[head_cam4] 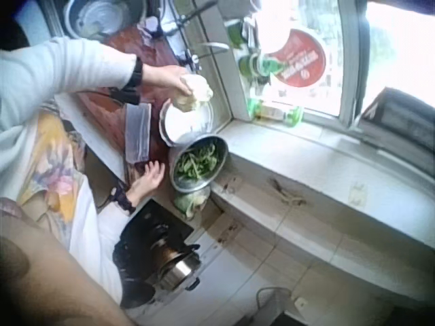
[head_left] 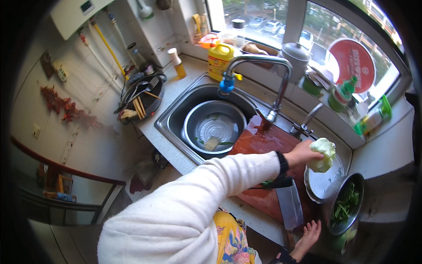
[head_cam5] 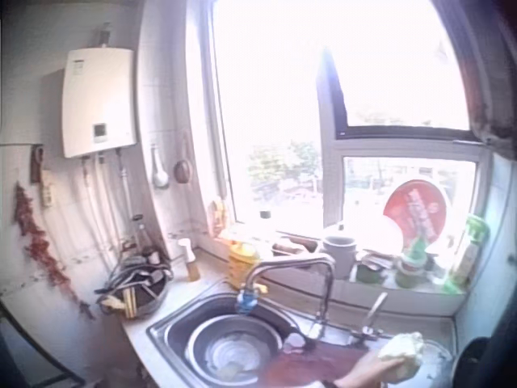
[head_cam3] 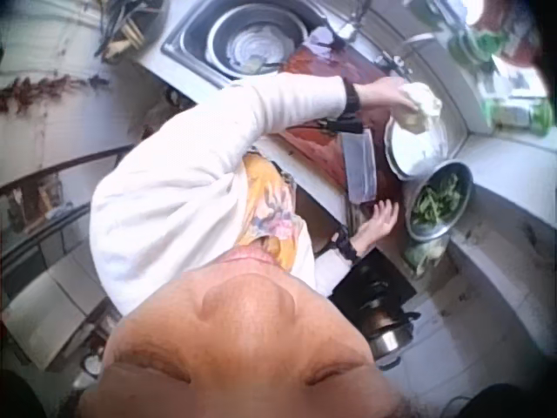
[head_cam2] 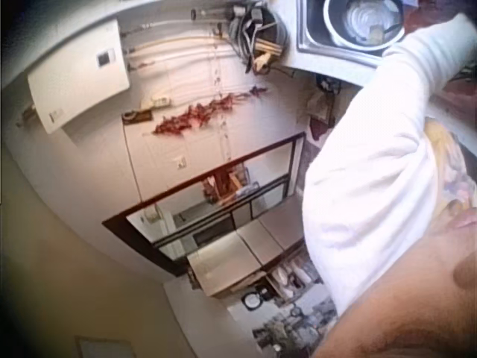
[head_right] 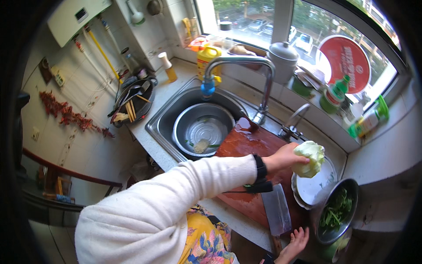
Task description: The person washes green vegetables in a sink, chops green onions on a cutting board, and places the vegetables into a wok on the stove. They handle a cabbage, a knife, a bowl, and a wok during the process.
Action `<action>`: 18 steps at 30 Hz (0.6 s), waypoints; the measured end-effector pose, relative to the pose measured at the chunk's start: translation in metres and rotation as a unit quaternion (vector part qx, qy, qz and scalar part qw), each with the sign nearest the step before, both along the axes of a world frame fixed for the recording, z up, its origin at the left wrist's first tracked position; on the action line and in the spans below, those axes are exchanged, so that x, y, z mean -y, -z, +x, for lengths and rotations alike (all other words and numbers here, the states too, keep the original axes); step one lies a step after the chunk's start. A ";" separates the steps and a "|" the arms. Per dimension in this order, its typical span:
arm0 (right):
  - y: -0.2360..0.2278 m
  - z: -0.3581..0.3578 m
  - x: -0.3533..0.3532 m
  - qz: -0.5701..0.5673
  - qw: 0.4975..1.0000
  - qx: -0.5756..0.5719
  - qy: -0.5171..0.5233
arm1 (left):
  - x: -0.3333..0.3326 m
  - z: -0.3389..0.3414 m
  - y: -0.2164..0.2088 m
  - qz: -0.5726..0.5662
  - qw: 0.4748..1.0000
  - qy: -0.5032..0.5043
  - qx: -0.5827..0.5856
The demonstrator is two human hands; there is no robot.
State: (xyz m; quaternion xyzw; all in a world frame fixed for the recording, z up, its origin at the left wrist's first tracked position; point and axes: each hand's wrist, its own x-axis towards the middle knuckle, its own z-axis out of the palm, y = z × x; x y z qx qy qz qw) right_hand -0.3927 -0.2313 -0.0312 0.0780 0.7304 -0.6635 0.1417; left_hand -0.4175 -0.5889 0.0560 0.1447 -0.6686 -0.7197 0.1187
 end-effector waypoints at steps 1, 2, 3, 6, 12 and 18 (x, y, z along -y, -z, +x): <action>-0.001 -0.005 -0.003 -0.084 0.995 0.035 0.045 | 0.012 0.021 -0.007 0.001 1.000 0.011 -0.009; -0.004 -0.009 -0.006 -0.170 0.983 0.051 0.053 | 0.023 0.044 -0.012 0.043 0.999 0.014 0.015; -0.010 -0.013 -0.007 -0.254 0.963 0.069 0.062 | 0.034 0.069 -0.017 0.096 0.995 0.022 0.012; -0.029 -0.020 -0.005 -0.352 0.905 0.235 0.039 | 0.059 0.141 -0.028 0.205 0.979 -0.012 -0.003; -0.054 -0.018 0.005 -0.449 0.871 0.144 0.138 | 0.101 0.258 -0.024 0.185 0.979 -0.075 0.040; -0.036 -0.052 0.005 -0.420 0.870 0.181 0.182 | 0.118 0.303 -0.010 0.239 0.952 -0.190 0.031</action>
